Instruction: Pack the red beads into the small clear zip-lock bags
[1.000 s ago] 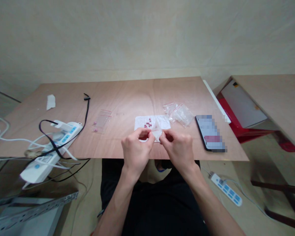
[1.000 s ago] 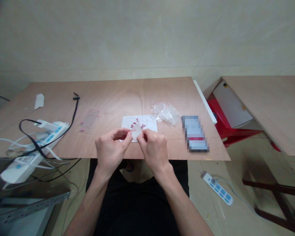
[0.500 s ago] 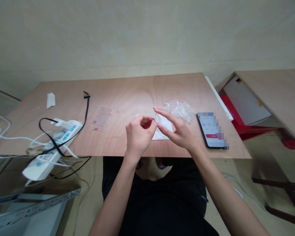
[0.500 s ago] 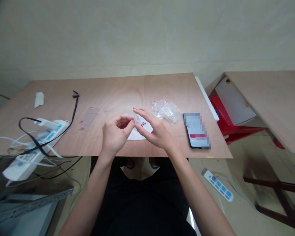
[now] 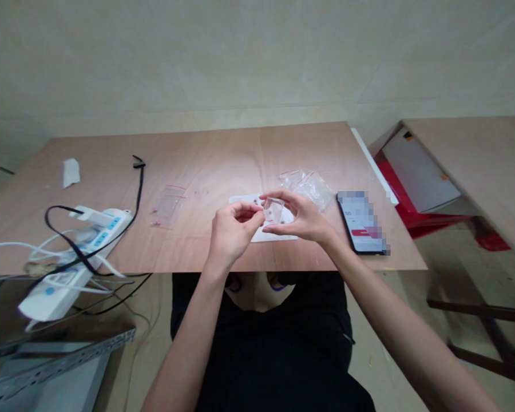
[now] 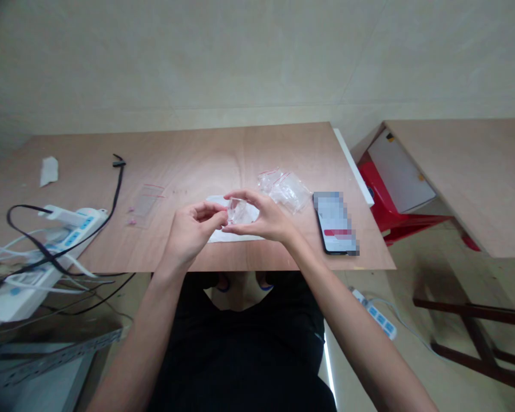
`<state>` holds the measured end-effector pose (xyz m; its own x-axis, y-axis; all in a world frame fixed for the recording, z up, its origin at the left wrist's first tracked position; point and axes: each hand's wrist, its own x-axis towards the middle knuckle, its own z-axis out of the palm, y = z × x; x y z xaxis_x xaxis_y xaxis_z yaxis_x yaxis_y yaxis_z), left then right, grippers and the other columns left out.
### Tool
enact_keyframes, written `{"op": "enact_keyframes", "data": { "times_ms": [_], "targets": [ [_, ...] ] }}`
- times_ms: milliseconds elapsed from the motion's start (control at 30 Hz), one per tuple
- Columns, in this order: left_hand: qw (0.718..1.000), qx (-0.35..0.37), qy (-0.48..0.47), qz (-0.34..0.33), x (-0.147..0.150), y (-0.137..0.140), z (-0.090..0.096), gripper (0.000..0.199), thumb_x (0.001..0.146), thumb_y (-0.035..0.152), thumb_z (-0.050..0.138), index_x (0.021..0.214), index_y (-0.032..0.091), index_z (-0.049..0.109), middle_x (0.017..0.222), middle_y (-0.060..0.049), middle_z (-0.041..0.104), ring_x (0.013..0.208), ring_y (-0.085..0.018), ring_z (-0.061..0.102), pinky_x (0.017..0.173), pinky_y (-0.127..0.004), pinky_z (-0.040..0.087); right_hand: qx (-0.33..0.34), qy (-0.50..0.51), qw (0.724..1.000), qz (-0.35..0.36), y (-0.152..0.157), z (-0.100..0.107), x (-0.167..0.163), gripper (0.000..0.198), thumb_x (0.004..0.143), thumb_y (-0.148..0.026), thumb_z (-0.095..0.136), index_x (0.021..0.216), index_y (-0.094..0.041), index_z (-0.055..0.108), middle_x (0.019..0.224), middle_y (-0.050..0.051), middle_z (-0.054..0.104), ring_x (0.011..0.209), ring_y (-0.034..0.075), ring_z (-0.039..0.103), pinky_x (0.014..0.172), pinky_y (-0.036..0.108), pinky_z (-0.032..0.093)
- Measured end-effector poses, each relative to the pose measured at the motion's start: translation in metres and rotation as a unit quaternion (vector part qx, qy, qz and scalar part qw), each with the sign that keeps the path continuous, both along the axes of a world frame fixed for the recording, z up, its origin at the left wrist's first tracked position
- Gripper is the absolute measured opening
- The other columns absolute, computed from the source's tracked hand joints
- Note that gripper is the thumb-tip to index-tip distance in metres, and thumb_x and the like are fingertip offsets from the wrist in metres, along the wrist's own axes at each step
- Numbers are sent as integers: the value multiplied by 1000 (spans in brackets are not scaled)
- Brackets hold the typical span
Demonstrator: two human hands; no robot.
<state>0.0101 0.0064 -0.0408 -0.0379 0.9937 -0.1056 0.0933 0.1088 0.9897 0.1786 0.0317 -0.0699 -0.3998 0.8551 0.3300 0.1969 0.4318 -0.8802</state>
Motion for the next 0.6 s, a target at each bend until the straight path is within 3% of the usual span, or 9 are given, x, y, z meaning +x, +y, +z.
{"op": "enact_keyframes", "data": {
  "times_ms": [167,267,333,400,467,533,600],
  "targets": [
    [988,64,133,46,-1,-2,4,5,65,23,71,68,19,71,64,-2,70,60,-16,65,61,-26,50,60,-32,997,-39,1,5,-1,40,69,-40,79,101,-19,65,94,4,69,86,17,64,81,32,52],
    [984,90,134,76,1,3,4,7,69,26,69,70,19,69,67,-3,70,63,-16,65,66,-28,51,92,-65,993,-46,4,13,0,38,71,-40,78,100,-17,66,88,4,67,79,15,62,73,29,51],
    [993,59,34,98,3,7,0,17,76,34,64,76,18,67,75,-5,71,72,-18,67,70,-29,53,123,-114,985,-40,8,22,1,40,71,-40,79,100,-16,67,87,3,66,75,14,60,69,28,49],
    [988,-30,-127,85,5,12,-4,30,84,44,54,80,17,65,83,-9,72,80,-20,69,74,-32,54,158,-197,967,-14,13,36,1,36,73,-37,78,102,-17,68,88,3,64,73,13,58,66,27,46],
    [954,-133,-269,31,7,15,-9,38,89,47,43,81,16,64,89,-13,72,86,-23,70,76,-37,56,181,-301,936,30,19,52,-1,31,74,-29,77,102,-19,69,90,3,64,73,13,57,65,27,43],
    [915,-200,-350,-12,12,16,-13,39,92,42,37,80,16,63,87,-14,71,89,-25,70,78,-40,56,182,-382,902,86,25,64,-4,24,70,-21,79,93,-20,71,88,3,64,70,13,56,65,27,41],
    [895,-224,-386,-19,18,17,-17,34,93,35,37,77,17,61,83,-12,71,88,-25,70,79,-41,56,164,-382,903,111,28,62,-9,13,67,-16,80,76,-20,71,79,1,64,69,12,56,69,29,42]
  ]
}}
